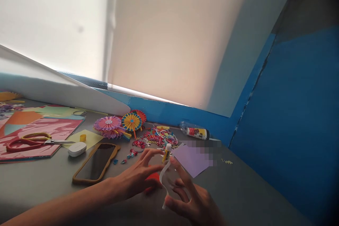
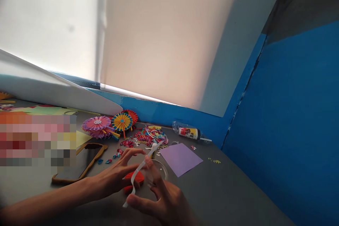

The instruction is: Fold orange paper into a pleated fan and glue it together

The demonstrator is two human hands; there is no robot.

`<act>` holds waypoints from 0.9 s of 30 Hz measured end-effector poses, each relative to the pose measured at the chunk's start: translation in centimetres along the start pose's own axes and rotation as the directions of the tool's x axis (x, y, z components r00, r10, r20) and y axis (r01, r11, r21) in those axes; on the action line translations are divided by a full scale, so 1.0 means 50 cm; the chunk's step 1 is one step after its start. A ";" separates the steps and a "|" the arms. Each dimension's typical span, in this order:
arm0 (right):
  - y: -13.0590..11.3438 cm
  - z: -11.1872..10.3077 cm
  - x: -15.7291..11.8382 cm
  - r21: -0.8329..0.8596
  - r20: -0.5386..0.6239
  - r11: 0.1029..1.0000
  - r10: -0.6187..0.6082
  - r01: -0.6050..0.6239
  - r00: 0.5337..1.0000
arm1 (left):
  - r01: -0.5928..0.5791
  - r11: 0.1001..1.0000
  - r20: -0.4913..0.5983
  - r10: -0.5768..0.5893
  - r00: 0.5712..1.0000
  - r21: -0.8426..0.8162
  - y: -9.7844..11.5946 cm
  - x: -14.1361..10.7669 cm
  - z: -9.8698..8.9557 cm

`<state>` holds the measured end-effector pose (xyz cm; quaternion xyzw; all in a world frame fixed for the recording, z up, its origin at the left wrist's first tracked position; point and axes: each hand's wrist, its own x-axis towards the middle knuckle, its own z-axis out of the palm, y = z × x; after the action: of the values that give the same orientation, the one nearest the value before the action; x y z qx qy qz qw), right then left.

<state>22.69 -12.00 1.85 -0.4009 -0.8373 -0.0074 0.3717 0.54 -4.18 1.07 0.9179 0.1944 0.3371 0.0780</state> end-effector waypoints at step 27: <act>0.024 -0.004 0.105 0.485 0.368 0.812 0.149 -0.326 0.918 | 0.583 0.385 0.390 -0.472 0.791 -0.716 -0.071 -0.004 0.004</act>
<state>21.50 -7.74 4.94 -0.3794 -0.7960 0.3377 0.3291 -0.55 -1.03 -0.15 0.6850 0.2952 0.2875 0.6008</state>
